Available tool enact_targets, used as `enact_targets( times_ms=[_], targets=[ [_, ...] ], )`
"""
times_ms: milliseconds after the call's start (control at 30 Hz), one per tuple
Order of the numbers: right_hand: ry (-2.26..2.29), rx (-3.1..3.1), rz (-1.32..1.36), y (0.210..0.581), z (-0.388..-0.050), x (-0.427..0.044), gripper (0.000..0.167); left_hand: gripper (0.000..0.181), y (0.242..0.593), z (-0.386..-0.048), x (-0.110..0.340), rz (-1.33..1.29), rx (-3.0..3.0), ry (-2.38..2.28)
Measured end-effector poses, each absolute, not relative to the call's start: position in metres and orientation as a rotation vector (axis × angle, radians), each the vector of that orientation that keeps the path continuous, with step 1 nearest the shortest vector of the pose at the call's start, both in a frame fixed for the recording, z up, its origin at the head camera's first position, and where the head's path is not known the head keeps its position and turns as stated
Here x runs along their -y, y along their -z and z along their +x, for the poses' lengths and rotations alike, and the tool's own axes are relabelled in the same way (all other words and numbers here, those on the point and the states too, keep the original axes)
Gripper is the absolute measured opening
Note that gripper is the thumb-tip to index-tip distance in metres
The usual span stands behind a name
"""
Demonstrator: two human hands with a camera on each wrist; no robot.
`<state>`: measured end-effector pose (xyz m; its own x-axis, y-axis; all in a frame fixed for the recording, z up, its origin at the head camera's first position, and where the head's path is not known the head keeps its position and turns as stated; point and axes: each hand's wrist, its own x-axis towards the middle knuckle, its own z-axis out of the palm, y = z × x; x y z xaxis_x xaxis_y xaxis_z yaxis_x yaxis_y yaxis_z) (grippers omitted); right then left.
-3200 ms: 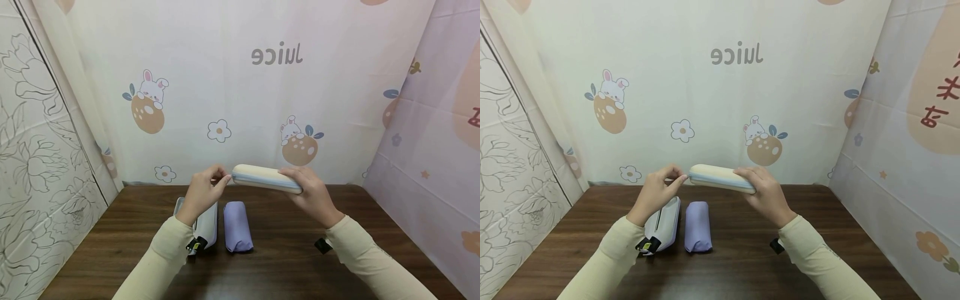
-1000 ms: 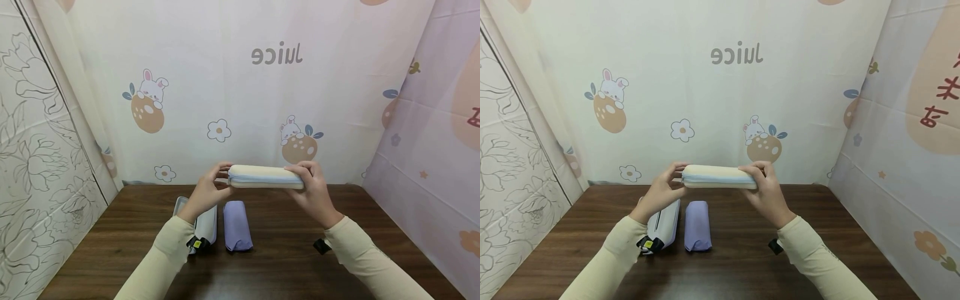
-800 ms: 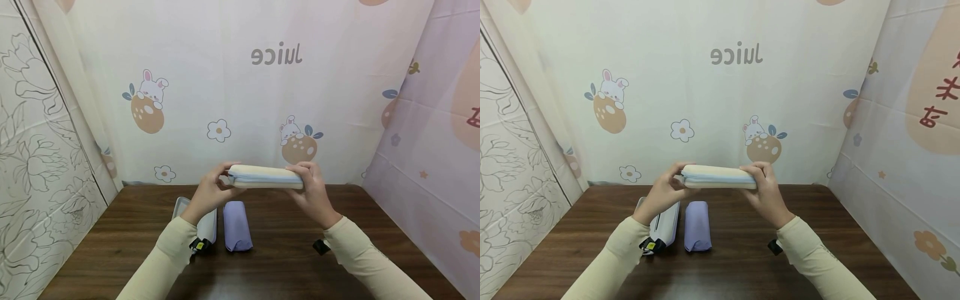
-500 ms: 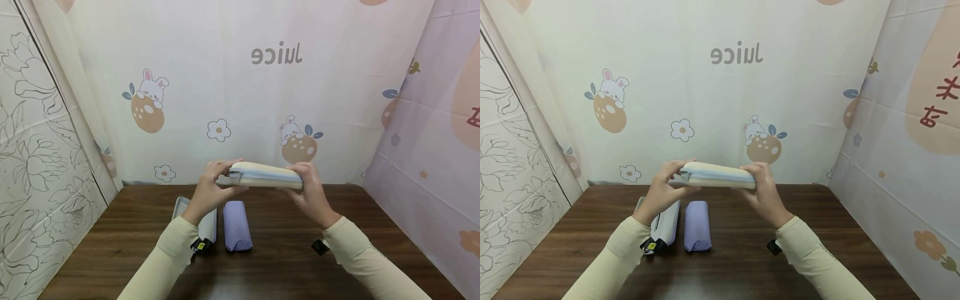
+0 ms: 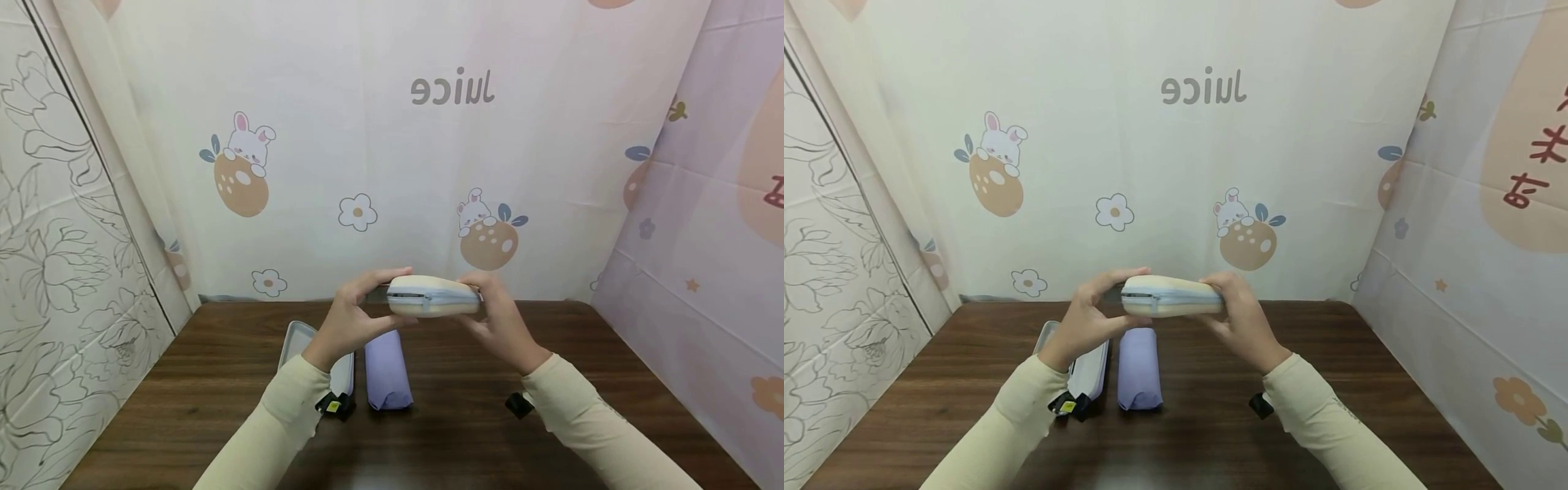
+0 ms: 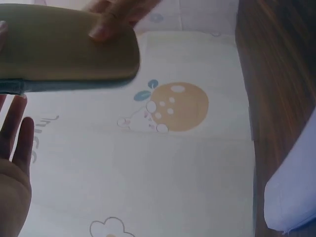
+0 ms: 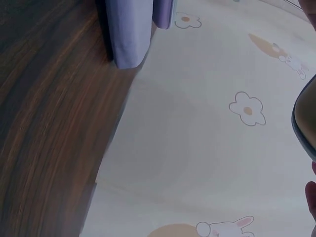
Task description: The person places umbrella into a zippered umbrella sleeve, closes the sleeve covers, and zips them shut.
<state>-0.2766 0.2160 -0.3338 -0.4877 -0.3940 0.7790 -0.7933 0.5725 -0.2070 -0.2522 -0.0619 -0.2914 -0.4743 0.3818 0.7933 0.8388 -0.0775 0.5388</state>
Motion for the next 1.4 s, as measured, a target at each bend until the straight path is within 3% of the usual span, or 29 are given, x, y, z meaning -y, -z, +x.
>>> enact_targets(
  times_ms=[800, 1033, 1400],
  targets=[
    [-0.746, 2.096, 1.158, 0.316, -0.268, -0.198, 0.06, 0.058, 0.309, -0.268, 0.055, -1.332, 1.829, 1.344],
    [-0.771, 2.082, 1.184, 0.313, -0.266, -0.19, 0.076, 0.058, 0.311, -0.271, 0.054, -1.308, 1.868, 1.261],
    [-0.792, 2.051, 1.214, 0.319, -0.272, -0.185, 0.077, 0.056, 0.314, -0.271, 0.053, -1.282, 1.907, 1.226]
  ],
)
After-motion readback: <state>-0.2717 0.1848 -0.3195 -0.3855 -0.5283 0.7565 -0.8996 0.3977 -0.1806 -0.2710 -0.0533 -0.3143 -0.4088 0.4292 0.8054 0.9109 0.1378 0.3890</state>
